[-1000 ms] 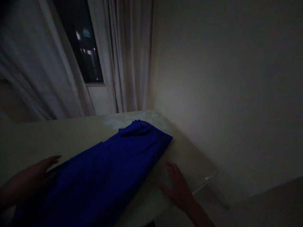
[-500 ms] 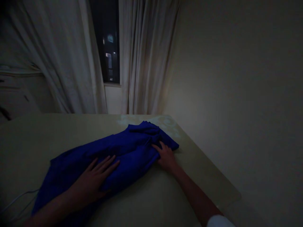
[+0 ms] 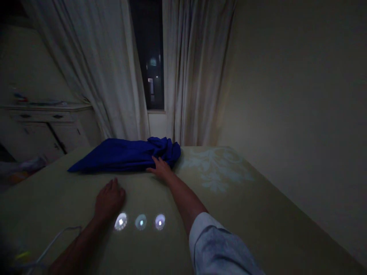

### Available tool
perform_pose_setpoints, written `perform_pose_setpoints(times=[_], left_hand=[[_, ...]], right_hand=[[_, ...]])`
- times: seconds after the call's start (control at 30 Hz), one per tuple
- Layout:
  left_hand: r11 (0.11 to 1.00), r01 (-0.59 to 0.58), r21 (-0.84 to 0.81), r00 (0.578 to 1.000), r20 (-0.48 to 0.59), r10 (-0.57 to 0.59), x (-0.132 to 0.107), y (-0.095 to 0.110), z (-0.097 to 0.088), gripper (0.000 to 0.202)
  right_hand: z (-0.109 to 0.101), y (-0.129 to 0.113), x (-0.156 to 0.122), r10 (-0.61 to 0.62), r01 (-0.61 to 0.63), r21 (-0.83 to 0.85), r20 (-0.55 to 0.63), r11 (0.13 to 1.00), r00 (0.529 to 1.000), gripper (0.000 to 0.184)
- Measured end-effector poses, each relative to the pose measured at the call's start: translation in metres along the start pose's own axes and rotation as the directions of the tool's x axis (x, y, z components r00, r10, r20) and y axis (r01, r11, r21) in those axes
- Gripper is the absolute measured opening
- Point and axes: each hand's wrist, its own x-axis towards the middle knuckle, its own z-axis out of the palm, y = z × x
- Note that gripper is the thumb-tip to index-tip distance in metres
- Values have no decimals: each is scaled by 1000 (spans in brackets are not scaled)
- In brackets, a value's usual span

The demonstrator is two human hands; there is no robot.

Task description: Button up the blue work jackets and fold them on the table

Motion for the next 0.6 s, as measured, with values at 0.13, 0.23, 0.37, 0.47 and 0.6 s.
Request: perform_pose_setpoints(times=[0.13, 0.23, 0.37, 0.47, 0.6], left_hand=[[999, 48, -2, 999, 8, -48, -2, 7, 0, 55], [998, 57, 7, 998, 26, -57, -1, 8, -3, 52], [997, 73, 2, 997, 30, -73, -1, 9, -3, 49], [997, 77, -11, 997, 27, -77, -1, 8, -1, 48], [998, 59, -36, 998, 5, -59, -1, 6, -3, 47]], right_hand=[[-21, 10, 27, -3, -3, -63, -93, 998, 996, 73], [-37, 25, 41, -103, 93, -85, -119, 992, 988, 94], [-46, 37, 49, -168, 152, -124, -133, 981, 977, 78], [-47, 30, 43, -50, 28, -181, -118, 983, 992, 69], [-46, 14, 29, 44, -65, -185, -112, 981, 993, 38]])
